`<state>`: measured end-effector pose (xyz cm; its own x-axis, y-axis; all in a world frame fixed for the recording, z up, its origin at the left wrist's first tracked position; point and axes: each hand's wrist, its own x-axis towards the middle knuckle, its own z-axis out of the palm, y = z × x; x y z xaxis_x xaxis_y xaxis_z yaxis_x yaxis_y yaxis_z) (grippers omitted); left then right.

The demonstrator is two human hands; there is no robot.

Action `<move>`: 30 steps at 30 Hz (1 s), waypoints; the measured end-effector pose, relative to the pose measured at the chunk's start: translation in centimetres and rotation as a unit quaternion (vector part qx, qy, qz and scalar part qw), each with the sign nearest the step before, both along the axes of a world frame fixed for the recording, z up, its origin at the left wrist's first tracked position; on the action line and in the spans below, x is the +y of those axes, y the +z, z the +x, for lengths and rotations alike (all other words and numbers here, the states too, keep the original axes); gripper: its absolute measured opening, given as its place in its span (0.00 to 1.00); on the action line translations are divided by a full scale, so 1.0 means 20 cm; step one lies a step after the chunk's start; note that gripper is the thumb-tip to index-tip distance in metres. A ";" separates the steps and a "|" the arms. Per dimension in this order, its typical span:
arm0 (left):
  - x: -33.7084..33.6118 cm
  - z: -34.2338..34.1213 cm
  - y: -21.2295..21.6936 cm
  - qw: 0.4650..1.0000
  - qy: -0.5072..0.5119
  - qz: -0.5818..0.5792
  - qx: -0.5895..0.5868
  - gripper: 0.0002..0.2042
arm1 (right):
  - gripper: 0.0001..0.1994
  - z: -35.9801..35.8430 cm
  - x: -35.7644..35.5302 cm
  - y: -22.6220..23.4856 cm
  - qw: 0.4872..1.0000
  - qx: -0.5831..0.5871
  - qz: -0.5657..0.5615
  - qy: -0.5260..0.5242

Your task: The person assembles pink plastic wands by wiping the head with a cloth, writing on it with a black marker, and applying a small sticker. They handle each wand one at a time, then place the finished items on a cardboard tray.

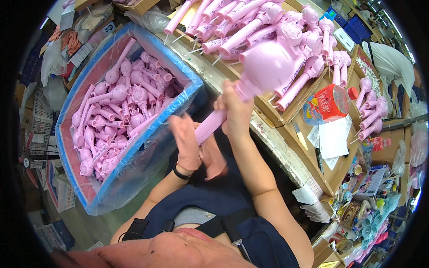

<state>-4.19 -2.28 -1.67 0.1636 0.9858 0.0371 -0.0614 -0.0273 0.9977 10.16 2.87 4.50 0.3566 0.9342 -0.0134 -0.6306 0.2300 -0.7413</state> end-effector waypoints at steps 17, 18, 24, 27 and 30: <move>0.10 0.01 0.18 0.926 -0.197 -0.149 -0.286 0.24 | 0.18 0.16 -0.41 0.04 0.921 -0.260 -0.133 0.258; 0.12 0.01 0.20 0.965 -0.165 -0.044 -0.197 0.27 | 0.20 0.15 -0.43 0.03 0.897 -0.262 -0.191 0.302; 0.15 0.00 0.26 0.919 -0.045 0.315 0.233 0.42 | 0.24 0.09 -0.52 -0.05 0.878 -0.268 -0.233 0.320; 0.15 0.02 0.22 0.913 -0.014 0.372 0.170 0.38 | 0.22 0.13 -0.56 -0.01 0.853 -0.344 -0.254 0.300; 0.13 0.03 0.19 0.924 -0.065 0.282 0.251 0.28 | 0.20 0.17 -0.60 0.06 0.665 -0.745 -0.001 0.045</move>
